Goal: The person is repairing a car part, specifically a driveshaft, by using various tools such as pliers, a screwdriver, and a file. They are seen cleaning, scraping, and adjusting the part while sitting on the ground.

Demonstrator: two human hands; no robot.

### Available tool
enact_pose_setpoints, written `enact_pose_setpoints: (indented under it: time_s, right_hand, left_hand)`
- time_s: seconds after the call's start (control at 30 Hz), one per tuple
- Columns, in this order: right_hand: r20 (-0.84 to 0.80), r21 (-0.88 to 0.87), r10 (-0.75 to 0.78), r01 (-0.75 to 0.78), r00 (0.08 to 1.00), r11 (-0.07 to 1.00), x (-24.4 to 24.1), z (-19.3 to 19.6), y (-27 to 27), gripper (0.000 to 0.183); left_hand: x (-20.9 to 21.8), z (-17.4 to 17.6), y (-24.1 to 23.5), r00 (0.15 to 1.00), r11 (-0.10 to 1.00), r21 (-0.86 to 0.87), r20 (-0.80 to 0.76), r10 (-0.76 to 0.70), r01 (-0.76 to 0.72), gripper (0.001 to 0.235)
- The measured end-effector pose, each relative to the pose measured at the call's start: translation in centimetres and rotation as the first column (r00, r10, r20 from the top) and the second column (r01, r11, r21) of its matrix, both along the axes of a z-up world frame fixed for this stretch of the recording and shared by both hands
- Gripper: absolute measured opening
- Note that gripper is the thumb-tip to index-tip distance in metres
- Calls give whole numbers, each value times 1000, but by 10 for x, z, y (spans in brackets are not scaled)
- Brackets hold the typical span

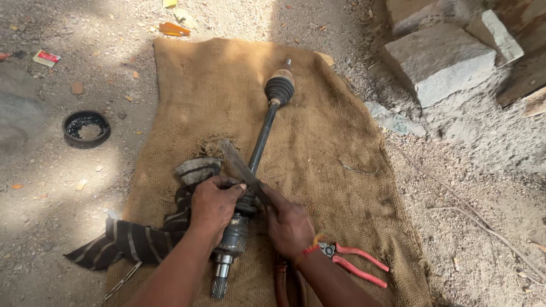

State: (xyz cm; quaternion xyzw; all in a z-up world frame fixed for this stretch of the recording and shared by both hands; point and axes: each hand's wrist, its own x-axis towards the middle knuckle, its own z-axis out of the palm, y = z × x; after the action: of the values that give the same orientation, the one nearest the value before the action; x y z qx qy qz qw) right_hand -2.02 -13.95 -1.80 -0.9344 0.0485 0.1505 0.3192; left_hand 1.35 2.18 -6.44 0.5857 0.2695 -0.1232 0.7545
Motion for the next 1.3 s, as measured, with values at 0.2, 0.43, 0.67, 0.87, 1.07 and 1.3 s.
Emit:
enact_pose_setpoints:
  time_s: [0.2,0.43,0.67,0.87,1.07,1.3]
  right_hand:
    - [390,91,115,-162,914,983,7,-12,-3,43]
    - [267,41,158,-175,951,984,8,-8,-5,50]
    - [140,6,139,-141,980,990,22,-10,2,48]
    - [266,5,147,-154,953,988,2,-3,-8,51]
    - [173,-22,148,-146,974,989,0,-1,-5,49]
    - [396,10,233,-258,888,966,11,-25,-10,49]
  left_hand:
    - [-2,8,3,999,987,154,5,-38,37,19]
    - [-7,21,3,997,993,94,-29,-72,74,23]
    - [-7,28,4,991,974,188,-64,-117,127,26]
    - [-1,45,7,978,944,265,-128,-167,196,29]
    - [-8,33,9,987,965,211,-66,-146,157,27]
    - [-11,24,2,989,972,185,-56,-138,146,27]
